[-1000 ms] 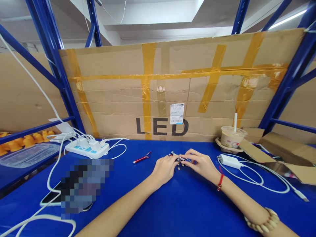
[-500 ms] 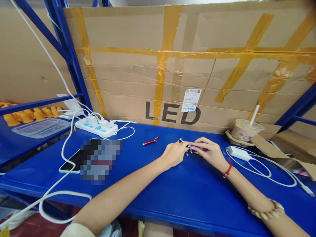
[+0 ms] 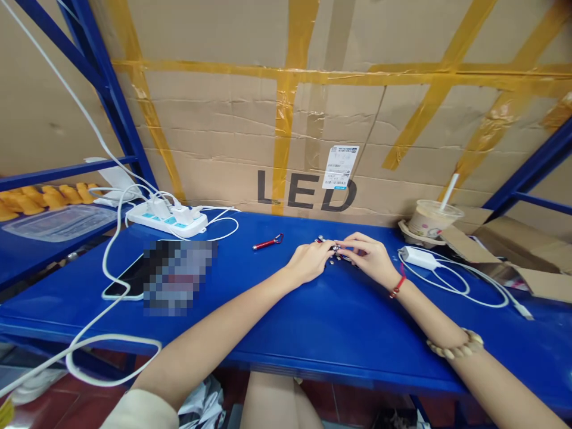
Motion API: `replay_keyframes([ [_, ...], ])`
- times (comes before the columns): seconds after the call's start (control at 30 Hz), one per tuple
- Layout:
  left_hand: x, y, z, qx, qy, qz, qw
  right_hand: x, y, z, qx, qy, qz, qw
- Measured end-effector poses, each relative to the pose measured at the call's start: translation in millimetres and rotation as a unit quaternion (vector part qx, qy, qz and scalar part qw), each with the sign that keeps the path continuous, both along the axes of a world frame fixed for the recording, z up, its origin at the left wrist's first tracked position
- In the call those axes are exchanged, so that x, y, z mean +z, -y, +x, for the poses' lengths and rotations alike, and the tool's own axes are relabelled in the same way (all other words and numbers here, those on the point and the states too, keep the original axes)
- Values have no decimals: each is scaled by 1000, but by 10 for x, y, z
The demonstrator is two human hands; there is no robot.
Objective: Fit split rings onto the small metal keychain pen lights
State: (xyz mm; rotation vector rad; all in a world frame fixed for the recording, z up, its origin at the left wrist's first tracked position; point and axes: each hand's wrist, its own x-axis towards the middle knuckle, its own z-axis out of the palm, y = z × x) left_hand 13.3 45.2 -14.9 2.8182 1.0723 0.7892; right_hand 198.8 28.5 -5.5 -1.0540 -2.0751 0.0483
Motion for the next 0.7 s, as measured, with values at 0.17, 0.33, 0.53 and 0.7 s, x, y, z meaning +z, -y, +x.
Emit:
replay_keyframes([
  [0.17,24,4,-10,-19,-4,-12,1000,12,3,7,1,10,7,1000],
  [0.33,59,35,-15,-53,31,-33,998,35,10,30,6,15,33,999],
  [0.53,91,89,9,-73,52,-56,994,59,32,60,28,17,4,999],
  [0.7,102,134,51,-66,65,-64,994,114,49,87,46,15,-26,998],
])
